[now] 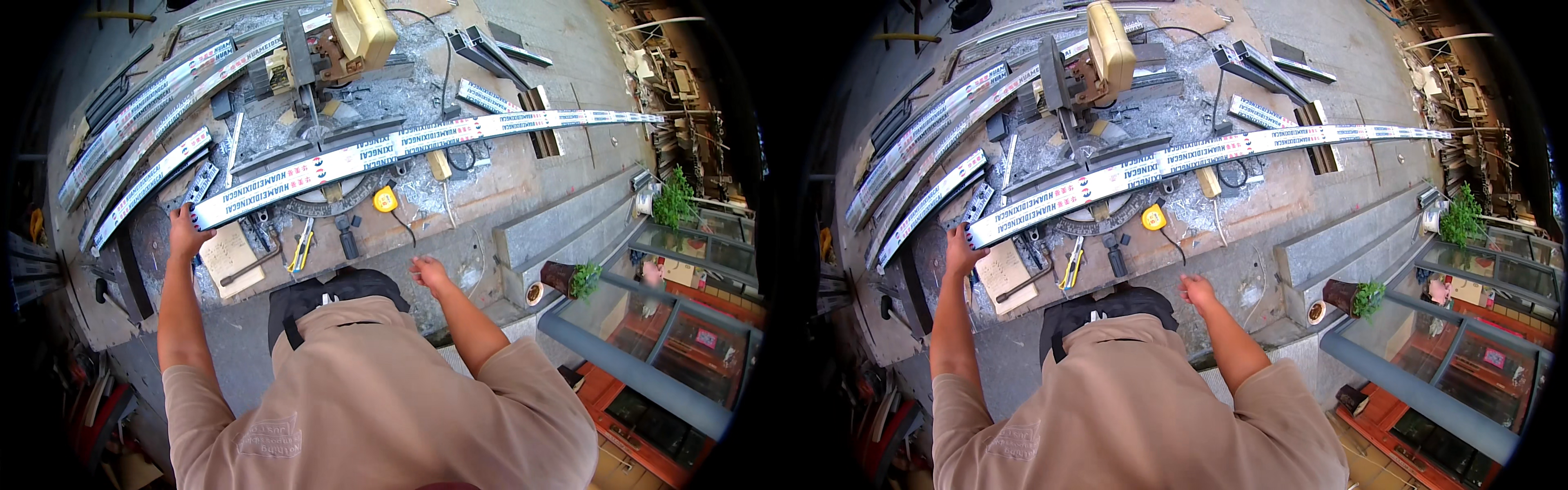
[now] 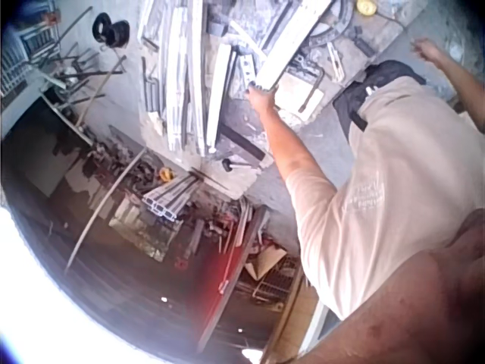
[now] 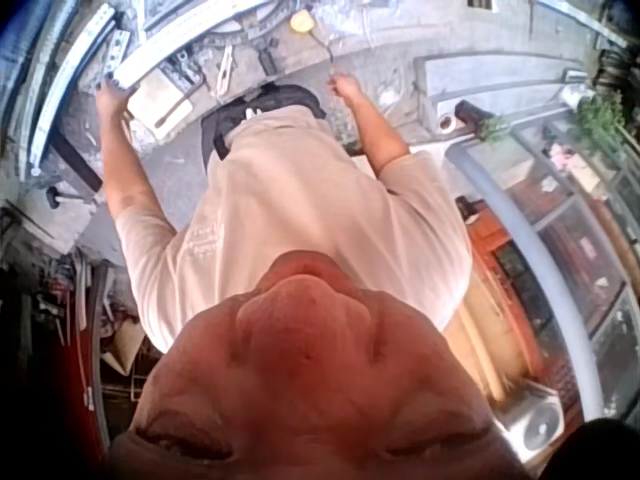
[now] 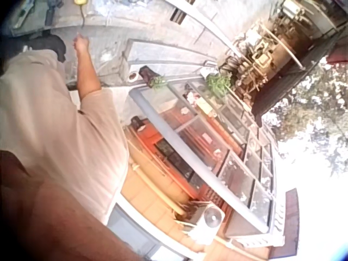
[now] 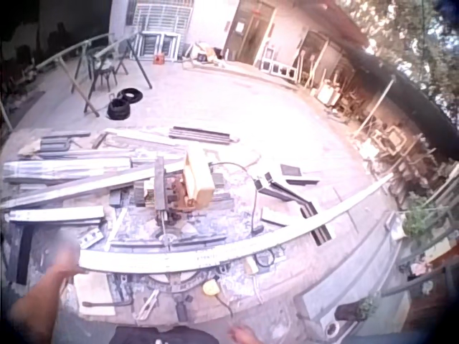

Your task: The person handles several metal beams, selects one from a storage area, and uses a measuring tape to measure its length on a workbench.

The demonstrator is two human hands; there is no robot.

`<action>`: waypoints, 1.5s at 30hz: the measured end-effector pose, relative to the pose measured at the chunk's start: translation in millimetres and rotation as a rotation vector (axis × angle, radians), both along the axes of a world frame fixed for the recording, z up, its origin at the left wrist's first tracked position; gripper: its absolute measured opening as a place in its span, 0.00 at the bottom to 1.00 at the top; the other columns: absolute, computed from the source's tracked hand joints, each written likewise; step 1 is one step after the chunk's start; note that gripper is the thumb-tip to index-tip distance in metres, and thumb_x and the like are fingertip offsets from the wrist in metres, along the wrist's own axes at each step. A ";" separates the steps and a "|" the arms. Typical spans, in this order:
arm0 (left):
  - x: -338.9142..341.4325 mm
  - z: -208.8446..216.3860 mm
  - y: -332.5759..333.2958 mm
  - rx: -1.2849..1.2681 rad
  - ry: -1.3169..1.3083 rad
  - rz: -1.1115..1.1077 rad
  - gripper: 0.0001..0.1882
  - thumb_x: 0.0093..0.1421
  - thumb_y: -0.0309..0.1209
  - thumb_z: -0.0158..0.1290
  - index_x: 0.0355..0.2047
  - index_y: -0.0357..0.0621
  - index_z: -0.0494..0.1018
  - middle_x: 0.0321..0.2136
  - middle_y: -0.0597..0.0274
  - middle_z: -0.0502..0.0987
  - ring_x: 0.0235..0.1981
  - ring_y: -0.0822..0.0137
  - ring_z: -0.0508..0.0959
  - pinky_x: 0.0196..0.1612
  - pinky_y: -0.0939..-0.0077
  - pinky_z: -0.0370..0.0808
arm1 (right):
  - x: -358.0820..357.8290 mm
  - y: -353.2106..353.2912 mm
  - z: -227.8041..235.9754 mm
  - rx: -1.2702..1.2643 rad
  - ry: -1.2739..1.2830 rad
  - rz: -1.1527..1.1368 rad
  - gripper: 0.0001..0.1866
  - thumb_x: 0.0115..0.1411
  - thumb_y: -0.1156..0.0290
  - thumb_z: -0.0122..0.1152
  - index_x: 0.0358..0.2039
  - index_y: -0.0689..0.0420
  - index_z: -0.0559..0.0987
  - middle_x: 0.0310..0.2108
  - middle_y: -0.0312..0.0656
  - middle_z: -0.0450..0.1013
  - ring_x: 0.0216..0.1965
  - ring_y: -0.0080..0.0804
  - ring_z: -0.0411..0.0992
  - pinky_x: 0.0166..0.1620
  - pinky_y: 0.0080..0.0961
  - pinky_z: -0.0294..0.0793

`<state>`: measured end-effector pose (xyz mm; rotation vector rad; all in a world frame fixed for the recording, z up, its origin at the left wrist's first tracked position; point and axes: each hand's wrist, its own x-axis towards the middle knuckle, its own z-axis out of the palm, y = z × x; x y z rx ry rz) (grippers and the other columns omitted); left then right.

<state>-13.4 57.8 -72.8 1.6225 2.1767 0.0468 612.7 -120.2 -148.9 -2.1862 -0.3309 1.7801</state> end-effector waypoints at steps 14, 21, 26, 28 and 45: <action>-11.3 -3.9 -16.2 0.186 -0.219 0.108 0.56 0.46 0.40 0.76 0.71 0.39 0.60 0.63 0.34 0.68 0.57 0.45 0.78 0.58 0.55 0.77 | -179.6 17.6 78.2 0.540 -0.272 0.905 0.16 0.64 0.64 0.64 0.50 0.54 0.80 0.39 0.48 0.81 0.43 0.51 0.79 0.47 0.44 0.79; -40.5 -73.7 -46.4 0.283 -0.772 0.520 0.33 0.61 0.46 0.66 0.57 0.31 0.77 0.41 0.46 0.85 0.42 0.60 0.85 0.48 0.65 0.79 | -357.5 106.9 127.5 0.965 -0.330 1.211 0.26 0.57 0.71 0.68 0.57 0.52 0.76 0.48 0.47 0.76 0.49 0.50 0.75 0.52 0.44 0.76; -23.1 -59.2 -59.7 0.299 -0.807 0.687 0.28 0.61 0.43 0.66 0.55 0.36 0.79 0.41 0.49 0.86 0.42 0.63 0.85 0.47 0.70 0.79 | -430.5 159.1 114.6 1.124 -0.515 1.281 0.36 0.51 0.72 0.74 0.63 0.55 0.73 0.55 0.50 0.73 0.57 0.51 0.70 0.60 0.44 0.71; -21.5 -54.8 -63.3 0.355 -0.805 0.685 0.27 0.62 0.42 0.65 0.55 0.36 0.79 0.43 0.47 0.85 0.44 0.58 0.85 0.49 0.68 0.79 | -448.0 178.0 113.4 1.107 -0.592 1.368 0.43 0.48 0.69 0.78 0.66 0.54 0.71 0.61 0.50 0.69 0.61 0.51 0.67 0.64 0.45 0.68; -9.9 -62.1 -67.2 0.477 -0.832 0.816 0.26 0.61 0.40 0.67 0.56 0.41 0.79 0.52 0.51 0.79 0.49 0.60 0.82 0.46 0.71 0.82 | -482.2 233.3 91.8 0.937 -0.728 1.697 0.46 0.40 0.65 0.84 0.61 0.55 0.73 0.55 0.48 0.75 0.58 0.50 0.71 0.61 0.44 0.69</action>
